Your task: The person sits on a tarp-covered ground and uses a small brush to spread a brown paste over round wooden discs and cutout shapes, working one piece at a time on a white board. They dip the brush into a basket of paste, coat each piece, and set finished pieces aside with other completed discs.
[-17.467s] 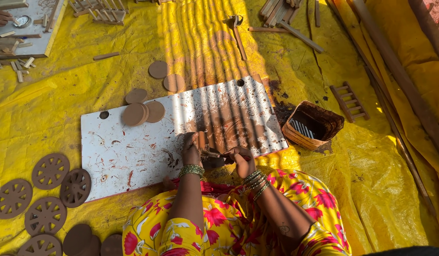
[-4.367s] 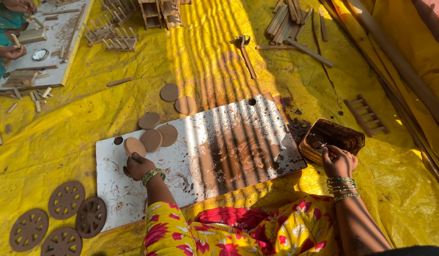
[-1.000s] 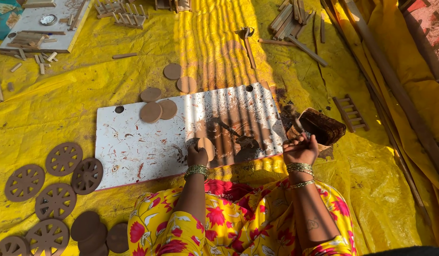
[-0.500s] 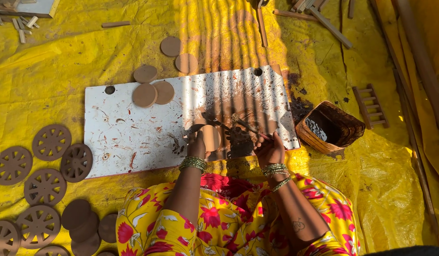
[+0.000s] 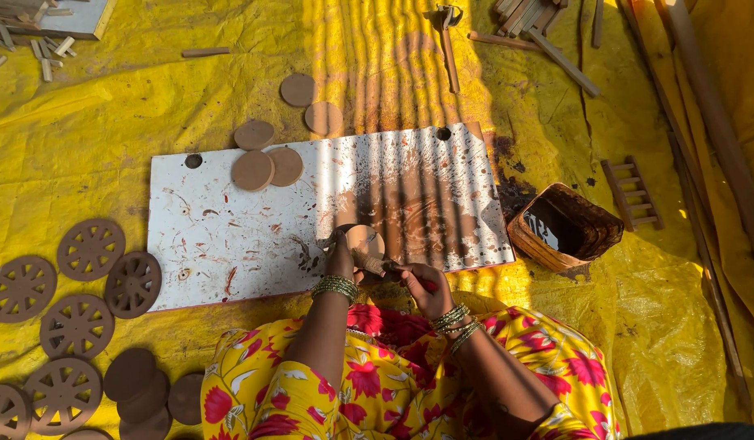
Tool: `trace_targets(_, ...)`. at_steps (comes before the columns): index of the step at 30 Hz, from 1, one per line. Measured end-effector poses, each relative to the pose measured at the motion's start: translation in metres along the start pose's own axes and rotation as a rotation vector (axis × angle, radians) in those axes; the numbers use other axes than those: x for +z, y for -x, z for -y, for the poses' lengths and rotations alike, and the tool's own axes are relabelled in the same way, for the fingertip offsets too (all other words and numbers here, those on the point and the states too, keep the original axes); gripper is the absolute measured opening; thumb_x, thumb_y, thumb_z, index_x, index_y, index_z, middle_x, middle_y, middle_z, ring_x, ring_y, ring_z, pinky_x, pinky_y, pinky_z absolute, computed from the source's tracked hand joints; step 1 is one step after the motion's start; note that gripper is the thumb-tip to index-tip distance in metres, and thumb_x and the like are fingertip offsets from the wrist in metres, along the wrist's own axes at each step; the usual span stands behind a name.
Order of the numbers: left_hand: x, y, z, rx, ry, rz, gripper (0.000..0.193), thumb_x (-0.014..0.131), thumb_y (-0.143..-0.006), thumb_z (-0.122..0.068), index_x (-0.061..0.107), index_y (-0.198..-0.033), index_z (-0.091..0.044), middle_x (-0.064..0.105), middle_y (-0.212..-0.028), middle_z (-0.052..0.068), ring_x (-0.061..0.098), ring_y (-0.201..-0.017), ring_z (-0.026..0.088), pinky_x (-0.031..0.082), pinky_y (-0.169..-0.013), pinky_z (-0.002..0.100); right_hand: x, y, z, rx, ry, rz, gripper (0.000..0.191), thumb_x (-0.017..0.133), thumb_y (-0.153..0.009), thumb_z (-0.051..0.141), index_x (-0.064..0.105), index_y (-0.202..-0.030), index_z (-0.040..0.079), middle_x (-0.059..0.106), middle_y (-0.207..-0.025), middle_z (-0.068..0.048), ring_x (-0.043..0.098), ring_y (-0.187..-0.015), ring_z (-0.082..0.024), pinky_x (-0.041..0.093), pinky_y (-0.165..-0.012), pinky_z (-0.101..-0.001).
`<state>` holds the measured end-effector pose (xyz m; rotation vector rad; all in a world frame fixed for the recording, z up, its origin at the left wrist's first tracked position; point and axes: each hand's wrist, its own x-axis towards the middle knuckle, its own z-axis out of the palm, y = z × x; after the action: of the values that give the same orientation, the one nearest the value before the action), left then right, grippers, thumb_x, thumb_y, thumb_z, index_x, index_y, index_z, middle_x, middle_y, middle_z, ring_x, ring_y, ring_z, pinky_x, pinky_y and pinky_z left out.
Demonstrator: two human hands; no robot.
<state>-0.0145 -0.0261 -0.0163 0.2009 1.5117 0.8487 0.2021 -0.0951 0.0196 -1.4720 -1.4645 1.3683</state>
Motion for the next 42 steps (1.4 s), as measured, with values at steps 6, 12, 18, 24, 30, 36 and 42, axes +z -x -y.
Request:
trace_targets(6,0.008,0.005,-0.003,-0.063,0.04,0.02,0.076,0.032,-0.097,-0.069,0.038,-0.153,-0.018,0.055,-0.146,0.012,0.063,-0.121,0.034,0.052,-0.096,0.056,0.005,-0.005,0.006,-0.16,-0.123,-0.068,0.03,0.062,-0.103,0.021,0.07,-0.121,-0.001,0.076,-0.108,-0.011,0.07,-0.101,-0.015,0.056,-0.087,-0.0297)
trace_targets(12,0.011,0.007,-0.002,-0.071,0.075,0.093,0.078,0.029,-0.097,-0.069,0.036,-0.156,-0.017,0.049,-0.153,0.012,0.058,-0.13,0.034,0.049,-0.103,0.058,-0.003,-0.018,-0.003,-0.058,-0.099,-0.129,0.036,0.057,-0.103,0.027,0.067,-0.127,0.002,0.076,-0.111,-0.006,0.07,-0.101,-0.014,0.054,-0.088,-0.0292)
trace_targets(18,0.013,0.002,-0.001,-0.116,0.142,0.116,0.079,0.029,-0.1,-0.07,0.031,-0.159,-0.017,0.042,-0.156,0.018,0.052,-0.135,0.037,0.043,-0.109,0.058,0.001,-0.023,-0.013,-0.047,-0.131,-0.123,0.039,0.063,-0.103,0.028,0.069,-0.126,-0.002,0.074,-0.109,-0.012,0.067,-0.099,-0.016,0.055,-0.086,-0.0318)
trace_targets(24,0.016,0.003,0.002,-0.143,0.181,0.104,0.08,0.033,-0.101,-0.065,0.027,-0.162,-0.013,0.026,-0.163,0.029,0.037,-0.144,0.047,0.04,-0.114,0.062,0.0,-0.023,-0.006,-0.126,-0.186,-0.039,0.04,0.064,-0.101,0.03,0.068,-0.125,-0.002,0.074,-0.11,-0.007,0.068,-0.102,-0.013,0.055,-0.087,-0.0312)
trace_targets(30,0.014,0.003,0.002,-0.126,0.219,0.204,0.084,0.032,-0.1,-0.065,0.014,-0.164,-0.014,0.02,-0.168,0.019,0.034,-0.149,0.041,0.033,-0.12,0.059,-0.004,-0.023,-0.005,-0.01,-0.23,-0.133,0.032,0.059,-0.104,0.024,0.072,-0.117,-0.002,0.07,-0.097,-0.007,0.066,-0.087,-0.015,0.055,-0.08,-0.0311)
trace_targets(36,0.015,0.002,0.001,-0.12,0.215,0.187,0.079,0.031,-0.102,-0.063,0.022,-0.161,-0.011,0.031,-0.164,0.021,0.042,-0.145,0.042,0.038,-0.117,0.059,-0.014,-0.026,-0.013,0.015,-0.195,-0.343,0.024,0.061,-0.099,0.022,0.069,-0.11,0.002,0.073,-0.092,-0.003,0.067,-0.083,-0.014,0.055,-0.076,-0.0296)
trace_targets(42,0.015,0.002,-0.003,-0.155,-0.073,0.043,0.06,0.037,-0.105,-0.045,0.041,-0.153,-0.008,0.051,-0.147,0.02,0.064,-0.123,0.039,0.058,-0.093,0.056,-0.021,-0.025,-0.017,0.064,-0.1,-0.215,0.024,0.06,-0.102,0.017,0.071,-0.093,-0.003,0.068,-0.083,-0.009,0.059,-0.077,-0.016,0.047,-0.073,-0.032)
